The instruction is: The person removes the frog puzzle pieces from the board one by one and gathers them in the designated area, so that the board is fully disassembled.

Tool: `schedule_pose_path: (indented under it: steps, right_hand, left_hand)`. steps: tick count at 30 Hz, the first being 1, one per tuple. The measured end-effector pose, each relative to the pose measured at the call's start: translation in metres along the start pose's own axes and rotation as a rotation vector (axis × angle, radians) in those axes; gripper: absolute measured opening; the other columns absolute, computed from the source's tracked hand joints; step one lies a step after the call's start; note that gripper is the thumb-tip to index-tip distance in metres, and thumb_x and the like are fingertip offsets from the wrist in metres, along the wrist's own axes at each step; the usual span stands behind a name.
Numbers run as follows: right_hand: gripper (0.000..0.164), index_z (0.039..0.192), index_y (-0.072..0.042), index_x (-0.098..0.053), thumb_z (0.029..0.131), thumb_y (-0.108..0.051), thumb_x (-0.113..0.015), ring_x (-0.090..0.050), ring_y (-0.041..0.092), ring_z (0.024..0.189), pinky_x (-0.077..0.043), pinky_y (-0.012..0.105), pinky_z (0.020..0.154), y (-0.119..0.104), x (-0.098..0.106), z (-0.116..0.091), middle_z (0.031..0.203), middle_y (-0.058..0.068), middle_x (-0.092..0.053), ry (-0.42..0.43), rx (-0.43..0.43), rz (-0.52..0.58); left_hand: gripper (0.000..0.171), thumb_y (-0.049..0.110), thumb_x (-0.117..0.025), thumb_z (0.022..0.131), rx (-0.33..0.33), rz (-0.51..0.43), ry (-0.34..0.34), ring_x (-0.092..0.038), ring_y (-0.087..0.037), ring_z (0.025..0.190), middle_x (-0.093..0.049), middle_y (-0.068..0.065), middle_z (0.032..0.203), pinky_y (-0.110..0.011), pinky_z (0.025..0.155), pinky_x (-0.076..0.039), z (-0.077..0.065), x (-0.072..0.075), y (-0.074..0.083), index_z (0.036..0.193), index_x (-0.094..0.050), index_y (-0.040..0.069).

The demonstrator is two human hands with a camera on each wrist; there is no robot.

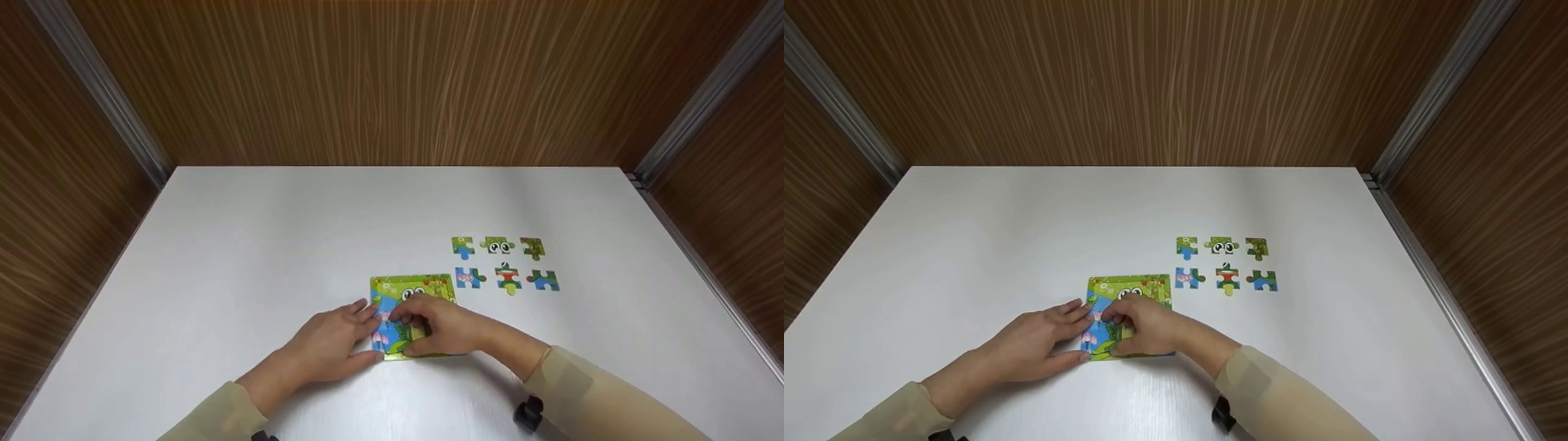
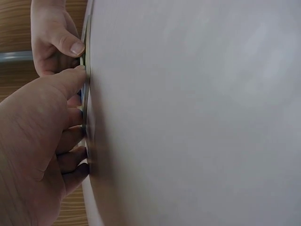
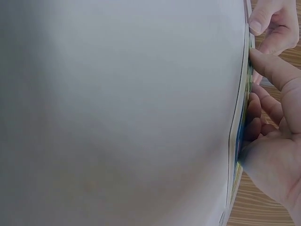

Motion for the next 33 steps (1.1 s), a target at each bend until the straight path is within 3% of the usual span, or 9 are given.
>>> schedule_pose_path:
  steps: [13,21,33]
  right_hand:
    - [0.046,0.128,-0.009,-0.069,0.088,-0.019,-0.088,-0.057,0.016,0.098,-0.051,0.029,0.088,0.0023,0.0008,-0.0006,0.110,-0.002,-0.064,0.015,-0.026,0.002]
    - [0.034,0.116,-0.012,-0.074,0.087,-0.018,-0.089,-0.056,0.014,0.092,-0.049,0.027,0.081,0.0005,0.0028,0.0005,0.104,-0.002,-0.065,0.026,-0.002,-0.002]
    - [0.034,0.119,-0.013,-0.072,0.089,-0.019,-0.087,-0.057,0.016,0.095,-0.050,0.027,0.083,0.0037,0.0035,-0.0008,0.108,-0.004,-0.065,0.019,-0.034,0.035]
  left_hand:
    - [0.067,0.052,-0.058,0.104,0.012,-0.015,-0.004,-0.045,-0.033,0.150,-0.051,-0.013,0.158,-0.052,0.115,-0.045,0.0006,-0.0009,-0.0016,0.151,-0.059,0.004]
    - [0.068,0.054,-0.059,0.104,0.012,0.003,0.002,-0.046,-0.033,0.149,-0.052,-0.012,0.158,-0.051,0.115,-0.046,0.0013,0.0001,-0.0015,0.150,-0.060,0.005]
    - [0.073,0.058,-0.059,0.103,0.005,0.050,-0.033,-0.046,-0.034,0.149,-0.050,-0.014,0.159,-0.052,0.113,-0.047,0.0030,-0.0018,0.0001,0.152,-0.057,0.004]
Point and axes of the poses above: each hand's wrist, its own z-axis towards the middle knuckle, its own x-axis out of the back of the hand, y = z × x, the point moved 10 cm from there along z, towards the middle knuckle
